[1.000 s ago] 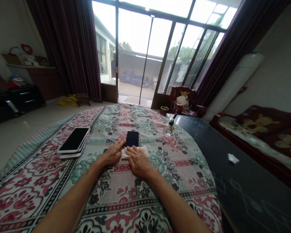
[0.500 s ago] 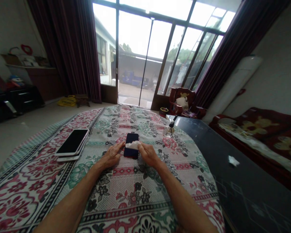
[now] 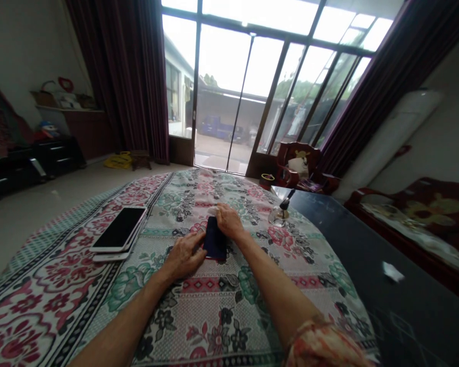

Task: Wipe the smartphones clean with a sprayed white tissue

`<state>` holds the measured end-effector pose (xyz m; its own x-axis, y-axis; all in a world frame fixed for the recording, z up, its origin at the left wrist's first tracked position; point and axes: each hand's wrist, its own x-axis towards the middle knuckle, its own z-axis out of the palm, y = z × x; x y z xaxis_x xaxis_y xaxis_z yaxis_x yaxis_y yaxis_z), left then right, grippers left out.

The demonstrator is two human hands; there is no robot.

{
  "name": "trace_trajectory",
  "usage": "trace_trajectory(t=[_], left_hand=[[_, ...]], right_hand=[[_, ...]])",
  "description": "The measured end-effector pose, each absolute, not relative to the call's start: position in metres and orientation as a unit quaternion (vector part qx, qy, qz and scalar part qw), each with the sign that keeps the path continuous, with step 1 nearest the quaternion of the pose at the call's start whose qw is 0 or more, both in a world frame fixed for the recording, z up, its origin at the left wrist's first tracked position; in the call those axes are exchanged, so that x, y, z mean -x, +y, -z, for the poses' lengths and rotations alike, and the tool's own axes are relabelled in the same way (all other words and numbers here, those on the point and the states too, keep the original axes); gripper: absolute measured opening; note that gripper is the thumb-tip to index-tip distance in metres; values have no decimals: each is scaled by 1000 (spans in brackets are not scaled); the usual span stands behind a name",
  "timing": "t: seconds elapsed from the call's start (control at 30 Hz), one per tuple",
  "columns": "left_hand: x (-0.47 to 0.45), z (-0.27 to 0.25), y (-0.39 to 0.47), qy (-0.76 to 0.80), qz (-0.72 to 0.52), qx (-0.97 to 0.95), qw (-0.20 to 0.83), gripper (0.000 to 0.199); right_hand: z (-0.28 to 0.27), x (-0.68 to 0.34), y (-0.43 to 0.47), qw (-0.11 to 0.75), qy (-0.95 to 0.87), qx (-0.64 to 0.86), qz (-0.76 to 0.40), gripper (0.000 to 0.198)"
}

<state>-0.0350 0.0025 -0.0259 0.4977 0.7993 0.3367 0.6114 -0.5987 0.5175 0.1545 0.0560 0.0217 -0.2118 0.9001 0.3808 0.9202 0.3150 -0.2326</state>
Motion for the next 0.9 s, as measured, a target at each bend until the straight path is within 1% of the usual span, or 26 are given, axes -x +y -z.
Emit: trace_trajectory(t=[0.1, 0.2, 0.4, 0.63, 0.9], left_hand=[[33, 27, 1, 431, -280, -846, 142, 61], [33, 33, 4, 451, -284, -839, 110, 74], [34, 34, 8, 457, -239, -851, 95, 65], [34, 27, 4, 453, -247, -851, 100, 53], [32, 30, 5, 471, -257, -835, 117, 52]], right_hand=[[1, -153, 56, 183, -797, 575, -32, 39], [12, -153, 56, 173, -799, 575, -46, 40], [10, -156, 55, 165, -822, 544, -37, 39], [13, -153, 38, 163, -820, 548, -29, 41], [12, -147, 6, 173, -828, 533, -38, 43]])
